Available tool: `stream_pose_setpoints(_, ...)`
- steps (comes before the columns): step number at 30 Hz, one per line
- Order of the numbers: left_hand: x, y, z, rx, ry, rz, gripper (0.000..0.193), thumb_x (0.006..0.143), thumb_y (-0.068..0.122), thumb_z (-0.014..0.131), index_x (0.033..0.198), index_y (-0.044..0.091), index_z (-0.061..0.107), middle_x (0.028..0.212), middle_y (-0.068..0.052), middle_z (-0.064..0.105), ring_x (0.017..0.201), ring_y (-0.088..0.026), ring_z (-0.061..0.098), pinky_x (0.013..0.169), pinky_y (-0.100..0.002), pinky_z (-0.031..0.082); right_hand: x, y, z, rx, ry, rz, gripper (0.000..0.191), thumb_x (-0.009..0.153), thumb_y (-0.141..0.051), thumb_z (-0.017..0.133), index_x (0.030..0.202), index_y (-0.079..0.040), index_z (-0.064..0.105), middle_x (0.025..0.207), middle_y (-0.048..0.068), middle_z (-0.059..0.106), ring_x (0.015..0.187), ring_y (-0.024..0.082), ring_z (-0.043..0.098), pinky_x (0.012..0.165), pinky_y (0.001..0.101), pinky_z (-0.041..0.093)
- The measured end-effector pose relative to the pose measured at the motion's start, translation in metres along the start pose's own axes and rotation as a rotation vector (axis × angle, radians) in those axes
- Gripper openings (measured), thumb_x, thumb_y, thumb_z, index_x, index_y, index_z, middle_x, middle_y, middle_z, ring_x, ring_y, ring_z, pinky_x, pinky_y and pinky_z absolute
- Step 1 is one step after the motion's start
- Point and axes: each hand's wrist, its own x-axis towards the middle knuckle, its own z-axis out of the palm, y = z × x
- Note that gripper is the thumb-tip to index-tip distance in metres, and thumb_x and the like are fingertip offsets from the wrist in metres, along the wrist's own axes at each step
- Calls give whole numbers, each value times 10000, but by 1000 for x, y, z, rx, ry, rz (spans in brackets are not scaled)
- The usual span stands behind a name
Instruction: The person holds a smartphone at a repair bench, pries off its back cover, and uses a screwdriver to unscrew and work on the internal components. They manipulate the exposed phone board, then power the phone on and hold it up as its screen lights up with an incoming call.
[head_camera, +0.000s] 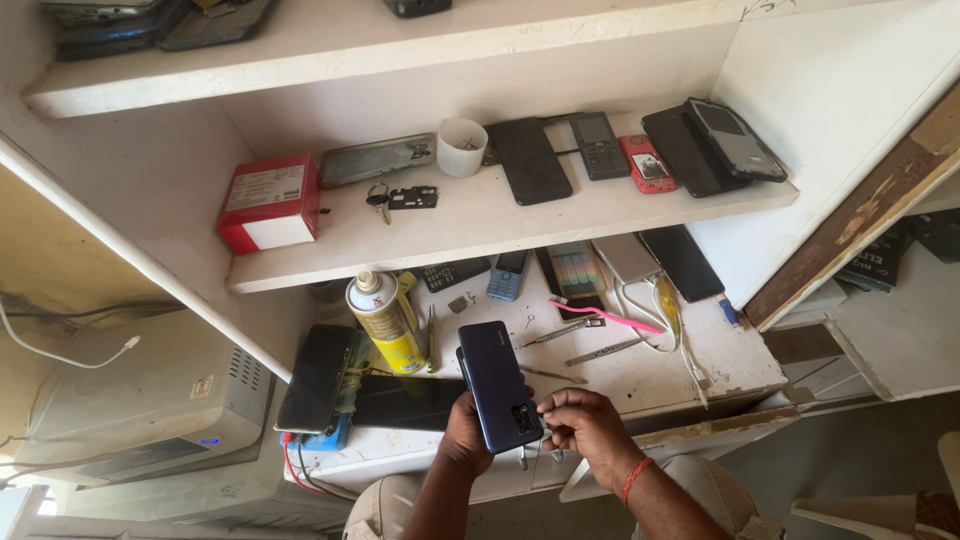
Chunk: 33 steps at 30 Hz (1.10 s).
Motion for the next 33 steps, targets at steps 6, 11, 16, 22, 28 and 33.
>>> stream_pose_setpoints(6, 0, -1, 0, -29, 5, 0, 514, 811, 288, 494, 1181, -12, 685, 1061, -170, 758, 937, -279, 752, 882, -415, 607, -4, -1, 1, 1, 5, 8, 131, 859, -9, 618, 943, 7, 717, 731, 31, 595, 606, 122, 574, 699, 381, 631)
stream_pose_setpoints(11, 0, -2, 1, -35, 9, 3, 493, 825, 283, 499, 1176, -10, 684, 1050, -169, 756, 916, -277, 752, 861, -414, 610, -4, -1, 1, 30, 0, 14, 126, 859, -8, 616, 935, 9, 715, 713, 36, 572, 595, 129, 566, 690, 386, 632)
stream_pose_setpoints(16, -1, -2, 1, -25, 20, 7, 485, 832, 283, 502, 1168, -14, 686, 1041, -169, 758, 908, -274, 751, 856, -411, 612, -4, 1, 1, 45, -3, 5, 117, 864, -11, 619, 926, 8, 717, 707, 35, 563, 590, 130, 562, 686, 391, 638)
stream_pose_setpoints(22, -1, -2, 1, -20, 26, 5, 483, 829, 278, 501, 1176, -4, 684, 1038, -163, 757, 909, -267, 753, 854, -408, 612, -5, 2, 1, 73, 13, 9, 114, 868, -6, 635, 937, 17, 723, 725, 36, 589, 597, 130, 572, 686, 391, 634)
stream_pose_setpoints(28, -1, -1, 3, -7, 40, 7, 485, 822, 271, 499, 1185, 3, 678, 1038, -158, 759, 910, -260, 753, 846, -410, 616, -8, 3, 1, 113, 29, 22, 121, 869, -8, 640, 949, 17, 728, 728, 46, 603, 591, 136, 576, 681, 393, 629)
stream_pose_setpoints(33, -2, -1, 3, 7, 54, -9, 473, 841, 277, 502, 1176, -1, 688, 1036, -157, 762, 919, -260, 751, 854, -412, 617, -8, 3, 0, 79, 30, 22, 134, 865, -21, 640, 952, 18, 734, 700, 41, 581, 582, 133, 565, 689, 396, 636)
